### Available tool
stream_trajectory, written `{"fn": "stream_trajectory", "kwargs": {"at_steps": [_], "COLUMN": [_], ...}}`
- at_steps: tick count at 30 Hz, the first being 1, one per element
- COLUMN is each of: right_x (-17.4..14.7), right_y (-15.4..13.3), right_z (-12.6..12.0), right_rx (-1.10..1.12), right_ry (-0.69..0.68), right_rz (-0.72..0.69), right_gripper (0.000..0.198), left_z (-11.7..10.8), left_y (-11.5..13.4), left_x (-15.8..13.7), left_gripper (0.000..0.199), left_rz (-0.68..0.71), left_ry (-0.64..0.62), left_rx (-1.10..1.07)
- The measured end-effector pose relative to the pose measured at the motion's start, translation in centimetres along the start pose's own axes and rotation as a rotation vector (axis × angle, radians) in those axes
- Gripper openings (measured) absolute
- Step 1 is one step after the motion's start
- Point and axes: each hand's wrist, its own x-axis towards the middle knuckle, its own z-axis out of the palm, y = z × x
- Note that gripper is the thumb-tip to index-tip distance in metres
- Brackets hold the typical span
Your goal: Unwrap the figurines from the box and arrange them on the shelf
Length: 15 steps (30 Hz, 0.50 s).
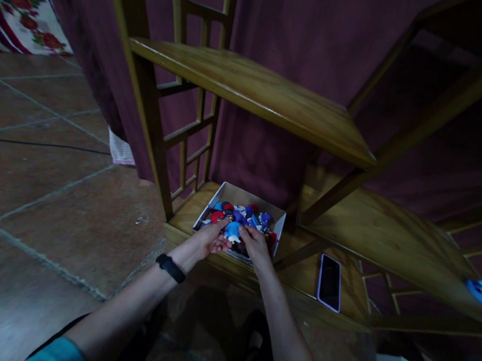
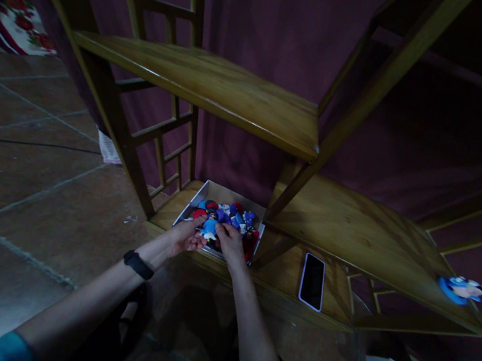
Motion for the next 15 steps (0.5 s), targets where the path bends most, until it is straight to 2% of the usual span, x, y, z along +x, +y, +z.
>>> {"fn": "stream_trajectory", "kwargs": {"at_steps": [8, 15], "right_x": [0.31, 0.23], "right_y": [0.46, 0.25], "right_z": [-0.16, -0.3], "right_rx": [-0.013, -0.04], "right_ry": [0.005, 0.015], "right_rz": [-0.003, 0.003], "right_gripper": [0.041, 0.038], "left_z": [0.34, 0.2], "left_y": [0.05, 0.23], "left_x": [-0.07, -0.07], "left_gripper": [0.045, 0.035], "left_rz": [0.022, 0.039], "left_ry": [-0.061, -0.04], "left_rx": [0.029, -0.039]}}
